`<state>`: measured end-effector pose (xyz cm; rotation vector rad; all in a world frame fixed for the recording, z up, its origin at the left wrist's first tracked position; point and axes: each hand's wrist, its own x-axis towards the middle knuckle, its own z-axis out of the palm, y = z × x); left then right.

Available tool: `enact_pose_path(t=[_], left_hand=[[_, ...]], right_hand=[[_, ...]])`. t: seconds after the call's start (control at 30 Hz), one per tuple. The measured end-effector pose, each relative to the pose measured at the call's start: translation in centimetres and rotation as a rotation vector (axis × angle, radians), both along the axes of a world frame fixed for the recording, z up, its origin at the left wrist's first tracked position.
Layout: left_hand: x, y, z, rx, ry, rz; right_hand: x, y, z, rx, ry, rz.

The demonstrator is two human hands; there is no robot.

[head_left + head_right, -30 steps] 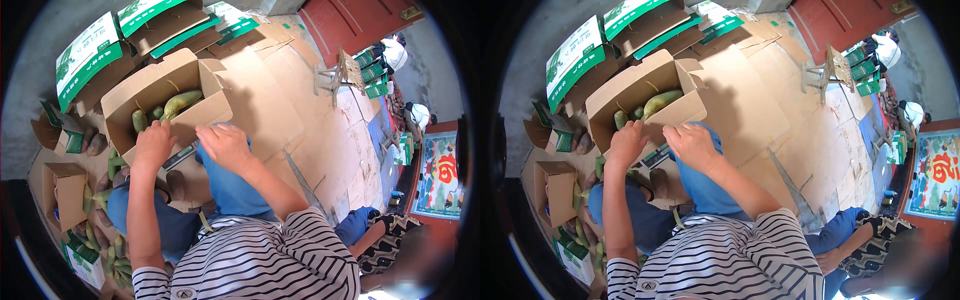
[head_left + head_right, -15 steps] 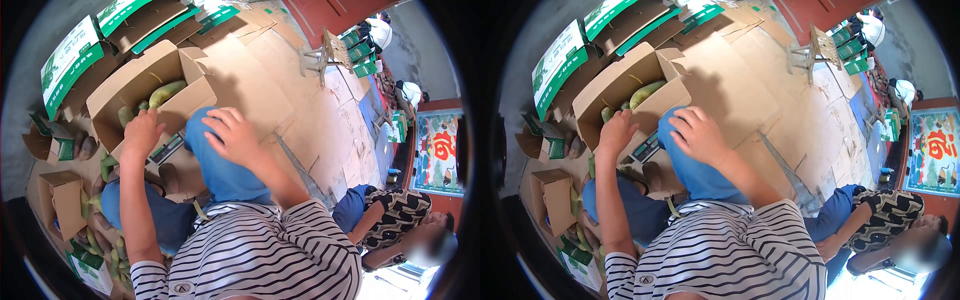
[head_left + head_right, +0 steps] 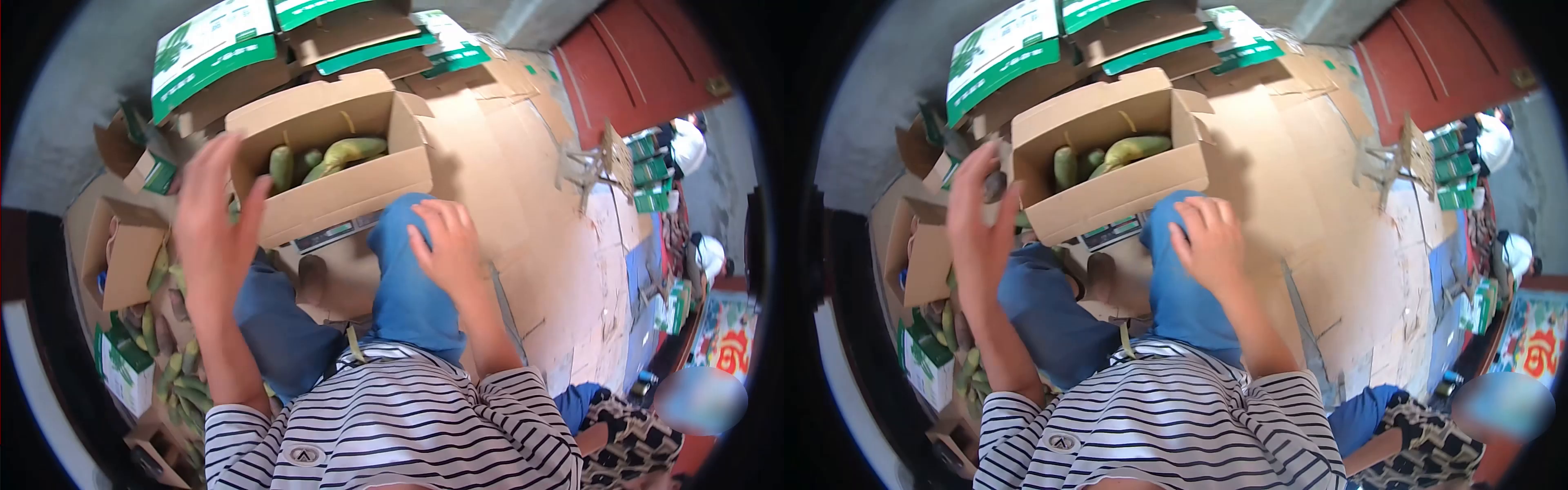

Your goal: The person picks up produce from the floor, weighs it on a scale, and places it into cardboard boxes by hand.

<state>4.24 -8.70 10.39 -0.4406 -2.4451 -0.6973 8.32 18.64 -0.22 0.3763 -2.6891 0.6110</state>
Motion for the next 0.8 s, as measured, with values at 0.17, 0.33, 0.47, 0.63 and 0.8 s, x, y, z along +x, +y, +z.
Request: enact_pose_path(t=[0.17,0.33,0.47,0.63,0.8], left_hand=[[5.2,-8.4,-3.9,0.144,-0.101,0.324],[13.4,-14.4,-14.4,0.026,-0.632,0.461],[16.6,-11.5,-15.8,0.827,-0.828,0.642],[15.2,-11.4,-11.1,0.308,-0.599,0.462],[11.9,-8.3,-4.2,0.387,-0.158,0.535]], right_hand=[[-2.4,0.3,0.8,0.046,-0.042,-0.028],[-2.9,-0.2,-0.5,0.064,0.037,0.085],[-3.1,-0.1,-0.4,0.021,0.008,0.081],[-3.3,-0.7,-0.2,0.072,-0.039,0.085],[-3.1,-0.8,-0.6,0.062,0.01,0.094]])
